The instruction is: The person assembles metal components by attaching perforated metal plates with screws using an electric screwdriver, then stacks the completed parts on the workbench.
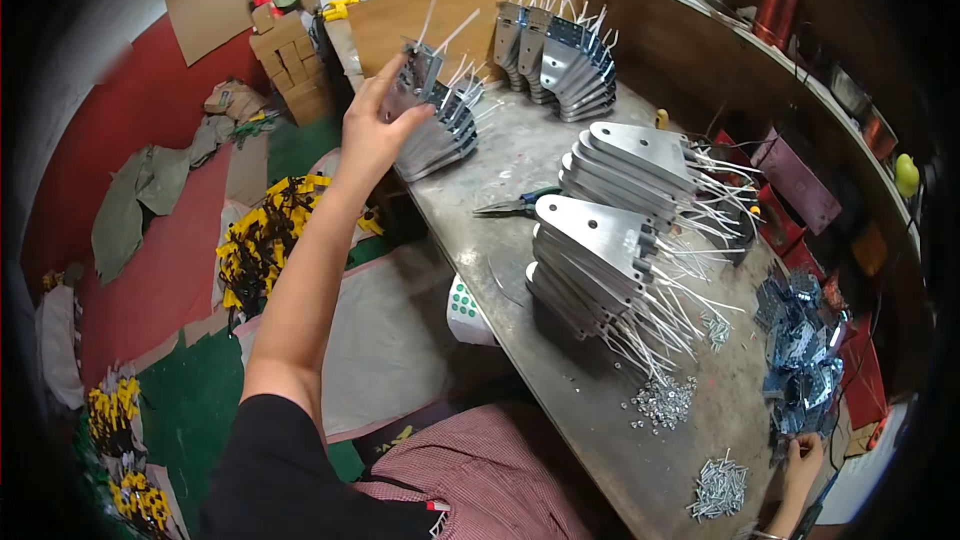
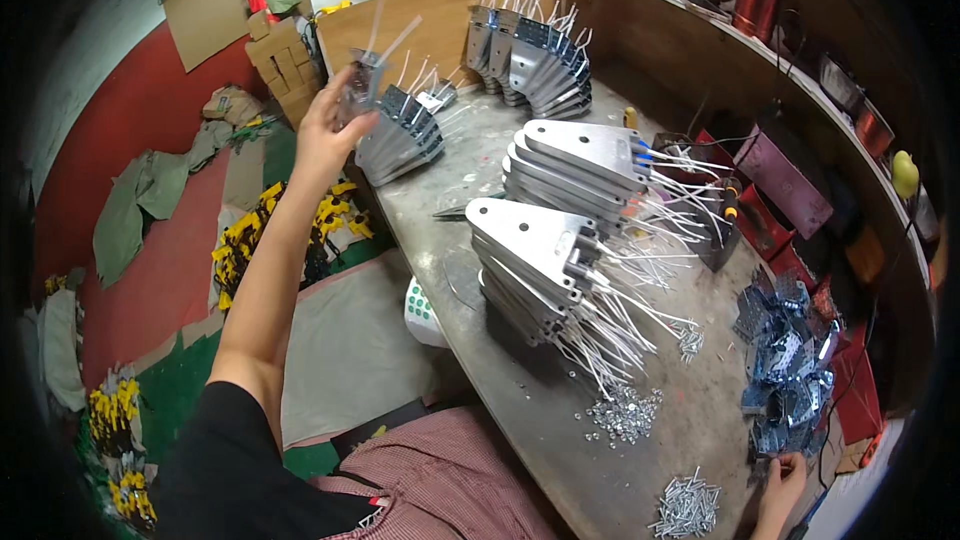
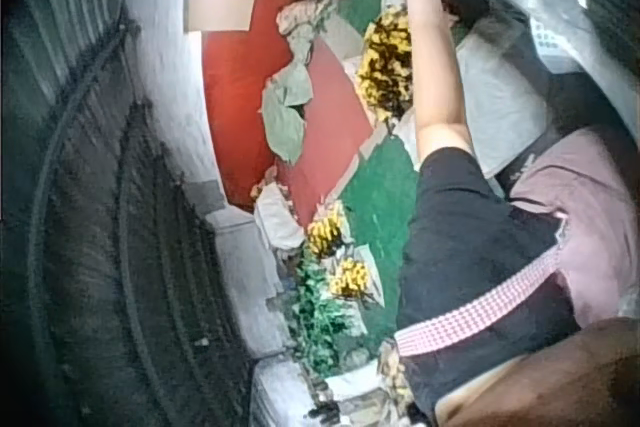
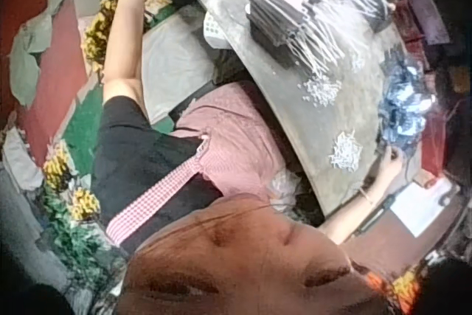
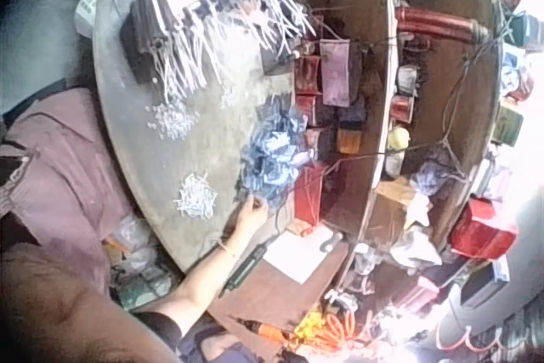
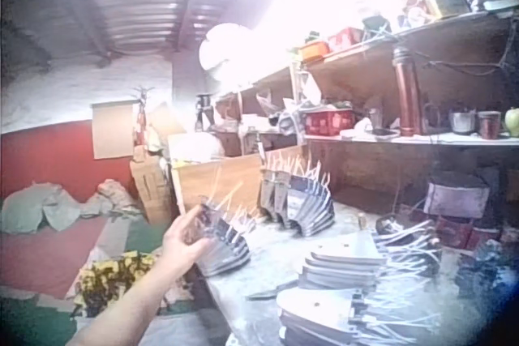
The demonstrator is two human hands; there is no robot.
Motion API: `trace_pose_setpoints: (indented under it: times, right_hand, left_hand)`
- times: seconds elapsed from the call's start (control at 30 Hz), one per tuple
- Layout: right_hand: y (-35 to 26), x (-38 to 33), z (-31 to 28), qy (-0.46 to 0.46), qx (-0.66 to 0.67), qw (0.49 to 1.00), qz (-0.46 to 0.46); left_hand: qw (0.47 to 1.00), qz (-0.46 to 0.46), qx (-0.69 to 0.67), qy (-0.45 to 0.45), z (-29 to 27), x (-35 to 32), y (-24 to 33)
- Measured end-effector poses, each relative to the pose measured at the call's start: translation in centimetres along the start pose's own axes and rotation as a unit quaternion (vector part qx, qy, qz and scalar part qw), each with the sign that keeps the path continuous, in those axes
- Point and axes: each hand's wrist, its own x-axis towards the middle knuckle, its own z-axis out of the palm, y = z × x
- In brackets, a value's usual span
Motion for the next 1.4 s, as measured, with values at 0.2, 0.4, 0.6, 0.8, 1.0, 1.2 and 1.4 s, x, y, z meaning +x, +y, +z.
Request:
trace_pose_setpoints:
  times: [0.2, 0.4, 0.6, 0.8, 1.0, 1.2, 1.4]
  right_hand:
    - [-2.2, -1.8, -3.0, 0.068, -0.183, 0.981, -0.010]
    - [-1.9, -4.6, -4.1, 0.153, -0.151, 0.973, -0.083]
    - [-21.0, -11.8, -2.8, -0.021, 0.387, 0.920, 0.056]
    - [-30.8, -16.7, 1.7, -0.253, 0.815, 0.522, 0.009]
    - [-29.6, -17.2, 5.5, -0.508, 0.813, 0.245, -0.147]
    - [-29.6, -19.2, 0.7, -0.266, 0.841, 0.465, -0.068]
    - [-27.6, -19.8, 0.4, -0.205, 0.771, 0.596, -0.088]
  left_hand:
    - [0.952, -0.023, 0.295, -0.080, -1.0, 1.8, -8.0]
    - [0.949, -0.011, 0.293, -0.113, -1.6, 0.7, -7.8]
    - [0.983, 0.071, 0.158, -0.060, 3.1, -1.5, 2.0]
    - [0.868, 0.266, 0.184, -0.376, 10.4, -5.8, 14.7]
    - [0.885, 0.209, 0.170, -0.380, 11.0, -5.6, 14.6]
    - [0.893, 0.292, 0.118, -0.322, 10.7, -8.9, 19.3]
    - [0.652, -0.326, -0.252, -0.637, 15.0, -20.8, 19.2]
